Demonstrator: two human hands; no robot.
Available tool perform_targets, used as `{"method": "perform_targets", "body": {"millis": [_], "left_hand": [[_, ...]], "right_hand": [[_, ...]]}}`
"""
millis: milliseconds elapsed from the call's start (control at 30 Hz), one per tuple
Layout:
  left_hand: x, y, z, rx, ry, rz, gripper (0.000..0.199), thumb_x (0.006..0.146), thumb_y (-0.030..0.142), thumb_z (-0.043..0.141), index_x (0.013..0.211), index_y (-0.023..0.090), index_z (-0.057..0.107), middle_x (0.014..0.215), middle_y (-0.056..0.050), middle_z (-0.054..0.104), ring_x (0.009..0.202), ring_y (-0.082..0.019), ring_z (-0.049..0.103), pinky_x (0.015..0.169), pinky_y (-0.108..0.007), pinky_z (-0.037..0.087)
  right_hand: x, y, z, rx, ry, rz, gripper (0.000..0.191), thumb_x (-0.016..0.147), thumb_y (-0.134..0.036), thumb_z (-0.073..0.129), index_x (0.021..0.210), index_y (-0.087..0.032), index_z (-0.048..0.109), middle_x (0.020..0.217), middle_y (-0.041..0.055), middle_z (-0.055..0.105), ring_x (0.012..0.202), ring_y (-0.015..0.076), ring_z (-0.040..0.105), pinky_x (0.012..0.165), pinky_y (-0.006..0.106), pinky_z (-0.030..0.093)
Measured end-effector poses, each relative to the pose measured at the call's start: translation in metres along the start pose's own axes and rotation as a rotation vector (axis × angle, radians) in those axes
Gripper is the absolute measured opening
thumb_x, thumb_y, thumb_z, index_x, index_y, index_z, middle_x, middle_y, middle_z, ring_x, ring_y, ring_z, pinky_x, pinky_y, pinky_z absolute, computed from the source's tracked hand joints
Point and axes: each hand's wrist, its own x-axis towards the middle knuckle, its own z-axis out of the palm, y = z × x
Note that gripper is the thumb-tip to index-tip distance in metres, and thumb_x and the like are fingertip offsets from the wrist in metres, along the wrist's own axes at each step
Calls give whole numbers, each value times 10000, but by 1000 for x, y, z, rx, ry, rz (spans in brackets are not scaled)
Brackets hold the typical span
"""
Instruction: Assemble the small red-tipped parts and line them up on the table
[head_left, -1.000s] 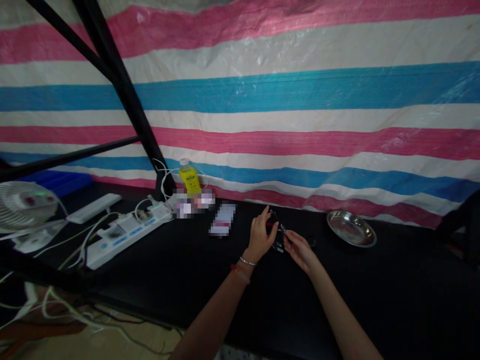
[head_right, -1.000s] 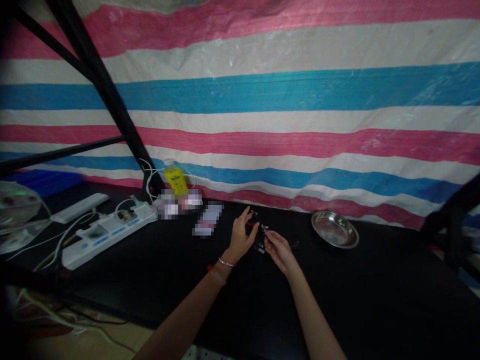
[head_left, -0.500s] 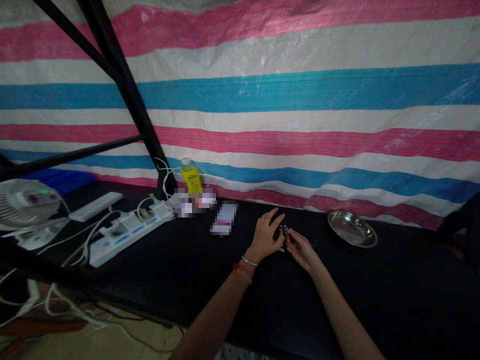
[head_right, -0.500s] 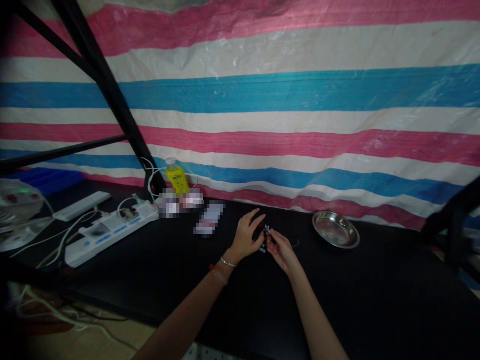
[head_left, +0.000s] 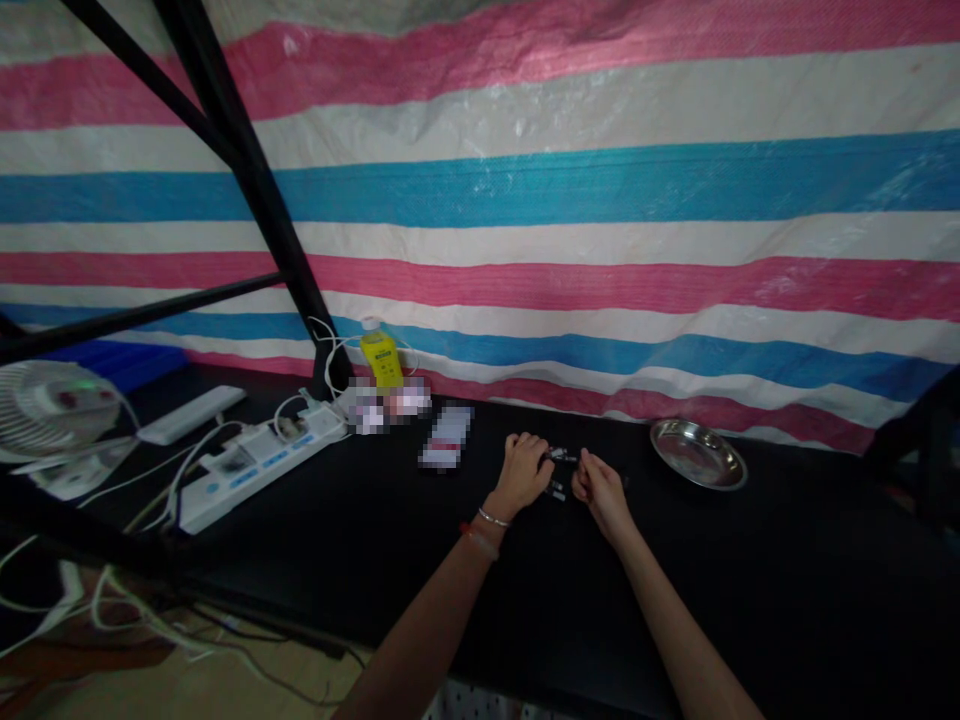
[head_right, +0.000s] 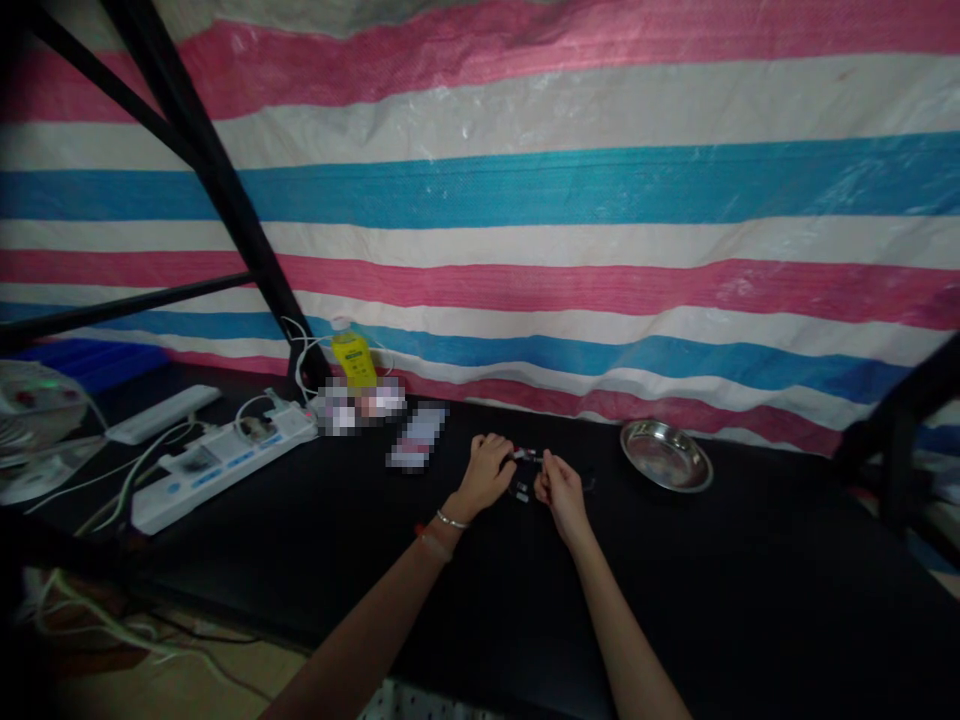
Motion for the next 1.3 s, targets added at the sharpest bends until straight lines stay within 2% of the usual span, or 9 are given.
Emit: {"method": "perform_targets", "body": {"millis": [133,233,367,533,700,833,933,1133,1300], "left_hand": [[0,-1,-2,-3,-3,8,205,864,312,458,727,179,532,782,-26,569,818,-178,496,778,-337,314],[0,1,-3,-18,-10,34,301,904,392,398,744,179,538,772,-23,578,789,-164,514,760,-320,320],[1,3,-2,-40,-49,55,356,946,387,298,794,181,544,727,-8,592,712,-139,544,703,-285,336],[2,0,3,-4,-65,162,309,905,440,403,865,193,584,768,-6,613,749,-139,565,713,-266,360],[0,2,1,40,23,171,250,879,399,469,999,234,615,965,-46,602,927,-179,537,841,-331,351],[-2,6,-3,7,208,92,446,851,383,504,1259,207,466,1285,-117,451,1176,-246,412,964,-400,306],[-3,5,-3,-14,242,132,504,853,306,492,1333,206,379,1358,-126,367,1215,-247,377,987,-404,318],[-2,2,7,-61,245,202,517,784,67,459,1264,259,470,1389,-95,295,1167,-217,419,934,-393,417],[-3,1,8,-84,223,190,358,759,64,497,1056,226,617,1396,-87,322,1102,-221,463,882,-408,452]], "right_hand": [[0,-2,-2,-70,87,-89,497,657,-562,661,525,-194,356,410,-101,281,319,28,265,326,172,163],[-1,-4,0,-46,108,-1,495,616,-580,675,540,-196,372,398,-110,262,306,31,259,313,162,150],[-6,-7,6,-15,50,146,469,653,-624,614,608,-192,436,381,-120,235,297,33,235,308,148,124],[-9,-8,12,3,10,167,447,616,-566,682,605,-189,442,380,-120,256,298,27,237,306,148,114],[-4,-4,5,76,-5,190,374,614,-467,700,582,-180,463,380,-113,267,301,34,258,307,154,125],[-1,-4,-5,228,-80,299,303,663,-433,628,594,-173,488,401,-105,250,325,36,237,323,157,168],[-1,-7,-8,314,-178,390,243,659,-376,613,601,-165,507,422,-95,248,352,39,227,339,160,193],[-5,-10,-5,300,-263,465,212,694,-347,576,602,-179,486,435,-78,267,365,52,247,352,163,217],[-6,-10,-5,309,-272,482,216,676,-349,593,605,-171,495,443,-77,272,372,49,260,353,162,217]]}}
